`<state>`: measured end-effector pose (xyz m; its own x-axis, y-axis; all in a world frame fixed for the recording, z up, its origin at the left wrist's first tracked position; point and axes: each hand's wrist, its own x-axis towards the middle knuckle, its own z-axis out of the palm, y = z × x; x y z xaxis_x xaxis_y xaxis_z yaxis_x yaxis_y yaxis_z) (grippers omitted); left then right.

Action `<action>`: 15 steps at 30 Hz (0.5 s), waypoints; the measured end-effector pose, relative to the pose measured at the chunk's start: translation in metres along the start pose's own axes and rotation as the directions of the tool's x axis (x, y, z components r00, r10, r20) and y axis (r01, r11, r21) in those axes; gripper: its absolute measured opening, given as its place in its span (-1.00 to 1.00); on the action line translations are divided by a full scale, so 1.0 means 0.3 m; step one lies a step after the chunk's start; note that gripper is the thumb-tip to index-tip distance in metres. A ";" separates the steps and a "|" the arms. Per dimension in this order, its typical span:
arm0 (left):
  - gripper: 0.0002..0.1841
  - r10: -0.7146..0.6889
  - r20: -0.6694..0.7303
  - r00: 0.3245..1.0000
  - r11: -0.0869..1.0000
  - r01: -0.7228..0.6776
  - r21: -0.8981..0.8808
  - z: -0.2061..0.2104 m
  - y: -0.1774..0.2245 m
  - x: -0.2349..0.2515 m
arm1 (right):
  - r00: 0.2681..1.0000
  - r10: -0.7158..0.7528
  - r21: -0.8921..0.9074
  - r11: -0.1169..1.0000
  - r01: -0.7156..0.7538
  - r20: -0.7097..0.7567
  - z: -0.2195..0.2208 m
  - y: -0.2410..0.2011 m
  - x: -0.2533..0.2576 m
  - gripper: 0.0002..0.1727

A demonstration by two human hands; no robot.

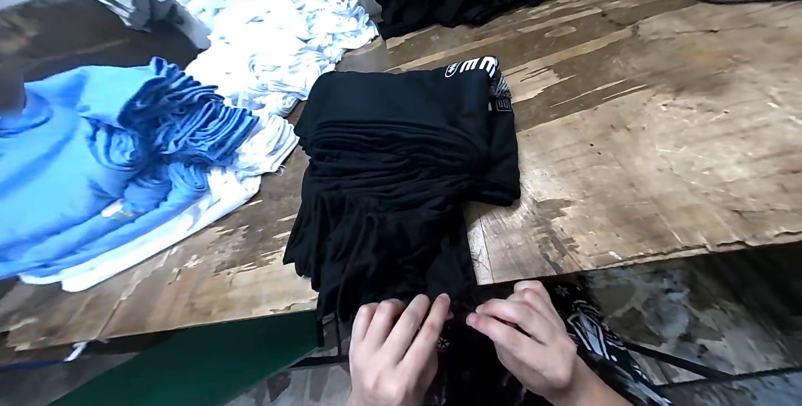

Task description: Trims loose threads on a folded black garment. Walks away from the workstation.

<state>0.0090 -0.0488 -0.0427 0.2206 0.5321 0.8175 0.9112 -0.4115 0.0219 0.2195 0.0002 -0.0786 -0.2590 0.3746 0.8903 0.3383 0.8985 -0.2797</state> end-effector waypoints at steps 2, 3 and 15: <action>-0.82 -0.010 -0.002 1.000 1.000 0.010 0.003 0.002 0.004 -0.004 | 1.000 0.007 0.013 1.000 -0.006 -0.008 0.004 0.006 -0.006 -0.82; -0.81 -0.010 0.003 1.000 1.000 0.010 -0.005 0.008 0.004 -0.004 | 1.000 0.010 0.016 1.000 -0.010 -0.015 0.009 0.005 -0.008 -0.82; -0.85 -0.087 -0.017 0.996 0.996 0.087 0.001 -0.039 0.010 -0.014 | 0.999 -0.033 -0.082 0.996 0.030 -0.041 0.055 0.045 0.001 -0.80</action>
<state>0.0068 -0.0609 -0.0394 0.1347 0.5534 0.8220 0.9274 -0.3626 0.0921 0.2090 0.0161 -0.0881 -0.2330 0.3348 0.9130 0.4031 0.8877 -0.2226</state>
